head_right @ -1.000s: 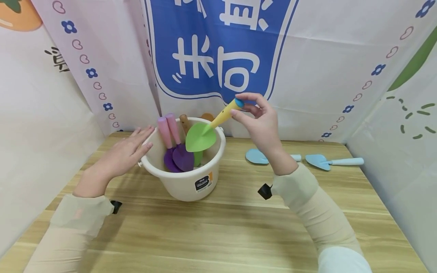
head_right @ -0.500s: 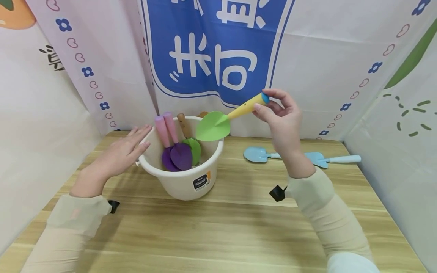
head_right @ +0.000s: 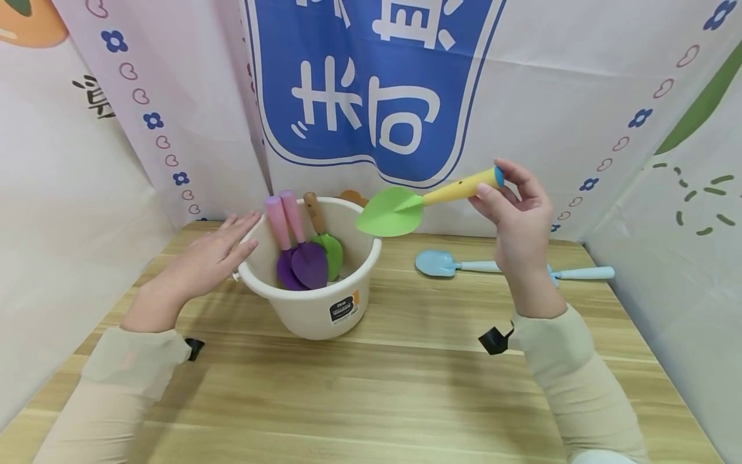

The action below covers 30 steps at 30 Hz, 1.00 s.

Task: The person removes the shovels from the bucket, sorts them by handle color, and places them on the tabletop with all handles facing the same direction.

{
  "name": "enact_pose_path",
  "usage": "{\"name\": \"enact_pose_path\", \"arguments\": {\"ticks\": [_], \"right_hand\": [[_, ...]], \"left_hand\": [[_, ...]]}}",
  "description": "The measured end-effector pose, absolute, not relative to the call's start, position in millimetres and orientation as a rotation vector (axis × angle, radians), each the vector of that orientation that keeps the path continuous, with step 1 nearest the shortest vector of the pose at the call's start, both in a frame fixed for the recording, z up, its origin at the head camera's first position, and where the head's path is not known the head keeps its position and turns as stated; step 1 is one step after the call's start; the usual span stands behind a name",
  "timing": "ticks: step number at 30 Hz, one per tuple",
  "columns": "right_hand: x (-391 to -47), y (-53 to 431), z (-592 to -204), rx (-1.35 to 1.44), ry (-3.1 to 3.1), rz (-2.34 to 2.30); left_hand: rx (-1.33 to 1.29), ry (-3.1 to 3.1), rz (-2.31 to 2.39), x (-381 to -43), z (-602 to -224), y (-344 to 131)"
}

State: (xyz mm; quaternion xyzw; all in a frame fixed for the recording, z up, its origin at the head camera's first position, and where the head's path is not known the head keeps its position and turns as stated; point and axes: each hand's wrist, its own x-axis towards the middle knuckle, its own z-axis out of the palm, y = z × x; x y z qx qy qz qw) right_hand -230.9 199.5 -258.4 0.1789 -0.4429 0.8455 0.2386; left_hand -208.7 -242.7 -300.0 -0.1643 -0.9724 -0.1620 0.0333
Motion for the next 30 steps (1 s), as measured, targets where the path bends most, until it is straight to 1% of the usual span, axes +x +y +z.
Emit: {"name": "enact_pose_path", "arguments": {"ticks": [14, 24, 30], "right_hand": [[-226, 234, -270, 0.395, -1.207, 2.419], [-224, 260, -298, 0.292, -1.153, 2.664], [-224, 273, -315, 0.180, -1.061, 2.823]], "left_hand": [[-0.512, -2.983, -0.490, -209, -301, -242], [-0.515, -2.987, -0.492, -208, -300, -241], [-0.511, -2.997, -0.488, -208, -298, -240]]}}
